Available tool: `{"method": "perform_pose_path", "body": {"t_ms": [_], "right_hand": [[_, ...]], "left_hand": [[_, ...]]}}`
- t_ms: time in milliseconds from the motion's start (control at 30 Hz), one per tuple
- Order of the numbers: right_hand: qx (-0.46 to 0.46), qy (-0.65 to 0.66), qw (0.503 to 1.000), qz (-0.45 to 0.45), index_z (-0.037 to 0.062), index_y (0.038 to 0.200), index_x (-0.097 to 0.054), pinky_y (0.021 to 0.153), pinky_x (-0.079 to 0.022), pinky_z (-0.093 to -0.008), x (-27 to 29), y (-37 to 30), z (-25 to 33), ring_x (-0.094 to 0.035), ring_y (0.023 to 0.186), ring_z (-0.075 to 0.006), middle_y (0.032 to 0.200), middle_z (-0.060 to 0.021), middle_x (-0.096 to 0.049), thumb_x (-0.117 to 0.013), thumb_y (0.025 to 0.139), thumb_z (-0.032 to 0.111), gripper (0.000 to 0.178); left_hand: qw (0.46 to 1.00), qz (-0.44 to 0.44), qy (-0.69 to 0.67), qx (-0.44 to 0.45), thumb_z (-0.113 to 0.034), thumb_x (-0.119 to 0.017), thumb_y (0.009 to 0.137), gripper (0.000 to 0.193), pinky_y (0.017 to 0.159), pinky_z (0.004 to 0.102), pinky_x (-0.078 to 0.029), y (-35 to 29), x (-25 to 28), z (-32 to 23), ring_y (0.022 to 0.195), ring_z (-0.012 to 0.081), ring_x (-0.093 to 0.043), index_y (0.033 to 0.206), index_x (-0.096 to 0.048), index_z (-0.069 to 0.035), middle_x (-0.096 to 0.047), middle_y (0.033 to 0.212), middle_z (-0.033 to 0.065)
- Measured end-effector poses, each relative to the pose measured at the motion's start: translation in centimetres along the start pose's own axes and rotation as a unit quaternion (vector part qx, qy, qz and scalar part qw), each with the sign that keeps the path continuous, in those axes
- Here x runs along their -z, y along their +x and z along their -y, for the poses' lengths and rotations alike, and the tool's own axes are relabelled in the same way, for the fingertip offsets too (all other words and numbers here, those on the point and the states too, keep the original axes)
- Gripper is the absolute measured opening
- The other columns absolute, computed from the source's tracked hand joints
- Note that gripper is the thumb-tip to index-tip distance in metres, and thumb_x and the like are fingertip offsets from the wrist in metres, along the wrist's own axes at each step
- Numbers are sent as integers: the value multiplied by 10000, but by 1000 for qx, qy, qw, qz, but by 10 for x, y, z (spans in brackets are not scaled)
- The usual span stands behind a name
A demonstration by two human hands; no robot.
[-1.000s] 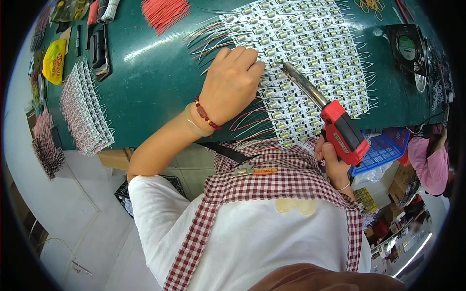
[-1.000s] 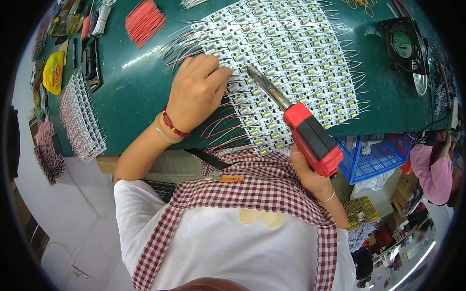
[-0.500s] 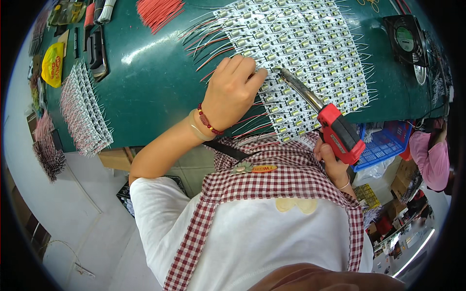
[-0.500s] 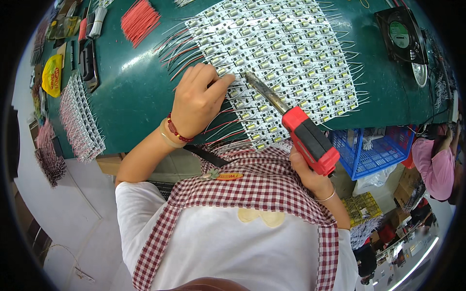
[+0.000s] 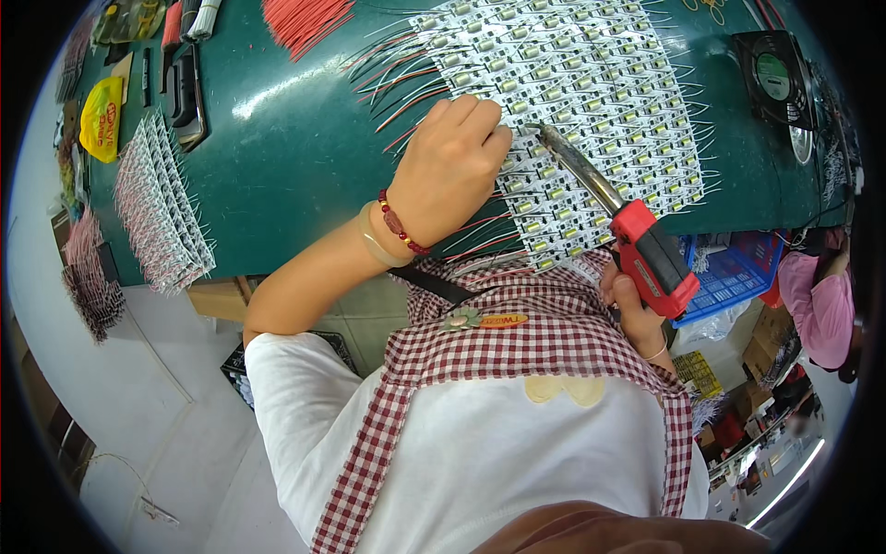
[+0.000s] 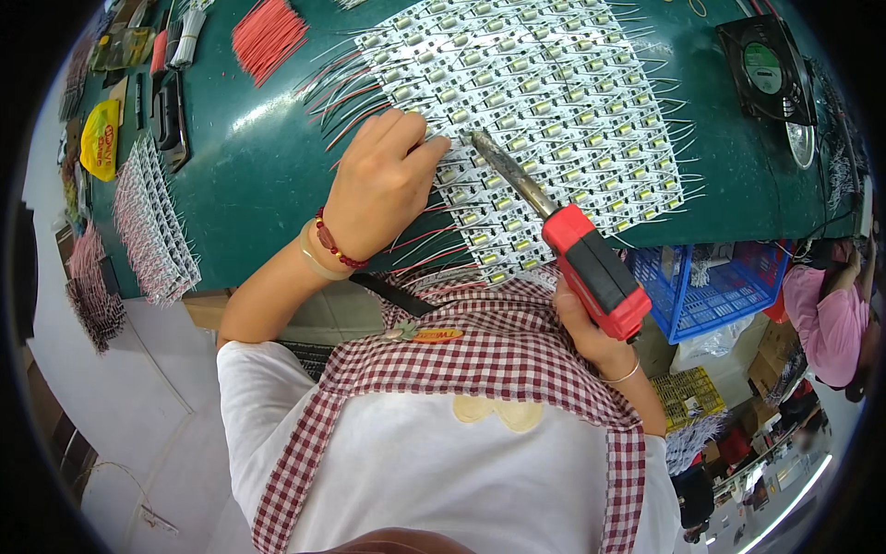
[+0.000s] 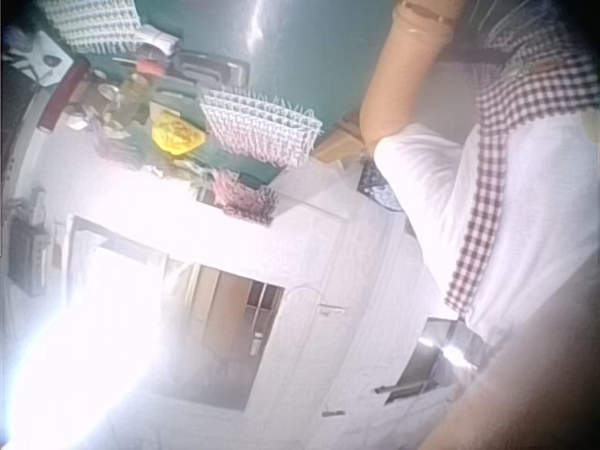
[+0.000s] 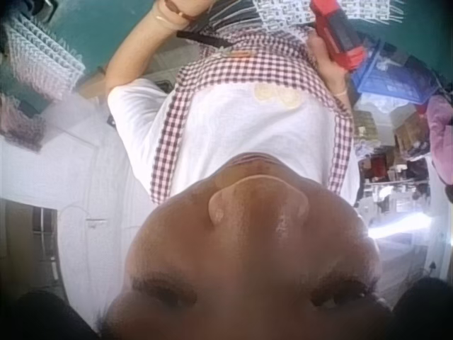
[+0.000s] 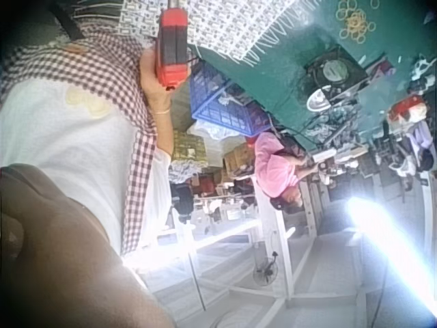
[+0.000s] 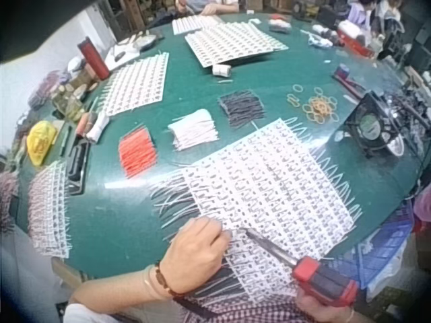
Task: Soldering electrical connections on LED strips using a handheld soldering tool.
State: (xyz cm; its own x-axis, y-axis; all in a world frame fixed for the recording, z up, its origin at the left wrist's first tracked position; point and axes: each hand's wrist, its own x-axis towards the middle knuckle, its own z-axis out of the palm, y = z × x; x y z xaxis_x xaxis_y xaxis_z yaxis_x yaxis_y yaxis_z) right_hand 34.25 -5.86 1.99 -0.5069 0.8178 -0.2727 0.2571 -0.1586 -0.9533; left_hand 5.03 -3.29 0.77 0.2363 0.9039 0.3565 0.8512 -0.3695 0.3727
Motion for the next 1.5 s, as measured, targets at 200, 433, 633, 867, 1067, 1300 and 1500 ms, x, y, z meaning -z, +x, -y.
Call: {"method": "perform_pose_path", "body": {"t_ms": [200, 433, 633, 867, 1067, 1300, 1500], "right_hand": [[-13, 58, 998, 18, -10, 957, -590, 625, -429, -275, 3, -2, -1, -521, 687, -124, 777, -36, -568, -558, 909, 92, 117], [2, -21, 1000, 12, 6, 950, -602, 621, -436, -276, -2, 1, -5, -539, 695, -124, 790, -40, -585, -574, 897, 105, 115], [31, -118, 992, 8, 12, 926, -643, 574, -463, -297, 3, 1, -18, -566, 629, -162, 779, -56, -602, -630, 845, 104, 123], [28, -24, 999, -20, -6, 981, -618, 675, -464, -287, -1, -3, -5, -573, 725, -142, 820, -51, -601, -584, 888, 96, 142], [7, 41, 999, 4, -10, 1014, -593, 675, -443, -278, 1, -5, -2, -528, 731, -108, 823, -19, -569, -549, 914, 84, 145], [20, 27, 999, 10, -11, 998, -589, 645, -436, -269, 4, -7, -6, -525, 714, -108, 798, -18, -569, -544, 912, 78, 132], [19, 10, 999, -36, -37, 1252, -440, 492, -383, -237, 4, -13, -7, -465, 530, -105, 675, -76, -544, -569, 914, 263, 470]], "left_hand": [[999, 24, 29, 0, -11, -647, 676, 151, 640, 331, -401, 1, 3, 1, 707, 224, -482, 825, -647, -31, -467, 749, 59], [1000, -13, -13, 4, 3, -664, 679, 184, 630, 337, -405, -7, -3, 2, 697, 232, -490, 856, -633, -37, -468, 750, 61], [1000, -17, -20, 0, 9, -659, 673, 187, 643, 343, -423, -5, -2, 1, 701, 244, -489, 854, -631, -29, -464, 753, 74], [1000, 3, -8, -4, -2, -654, 677, 173, 651, 335, -421, -4, -1, 2, 705, 243, -488, 847, -632, -28, -465, 755, 72], [1000, 10, 9, -7, -8, -654, 682, 152, 658, 348, -417, -3, 2, 1, 702, 236, -491, 831, -631, -32, -473, 750, 65], [999, 38, 5, 21, 11, -642, 683, 124, 653, 361, -431, -9, 37, 3, 722, 258, -514, 800, -632, -29, -482, 731, 73], [990, 5, -103, 91, 45, -663, 663, 193, 572, 337, -420, -12, 63, -25, 653, 232, -492, 835, -666, -42, -459, 697, 70]]}}
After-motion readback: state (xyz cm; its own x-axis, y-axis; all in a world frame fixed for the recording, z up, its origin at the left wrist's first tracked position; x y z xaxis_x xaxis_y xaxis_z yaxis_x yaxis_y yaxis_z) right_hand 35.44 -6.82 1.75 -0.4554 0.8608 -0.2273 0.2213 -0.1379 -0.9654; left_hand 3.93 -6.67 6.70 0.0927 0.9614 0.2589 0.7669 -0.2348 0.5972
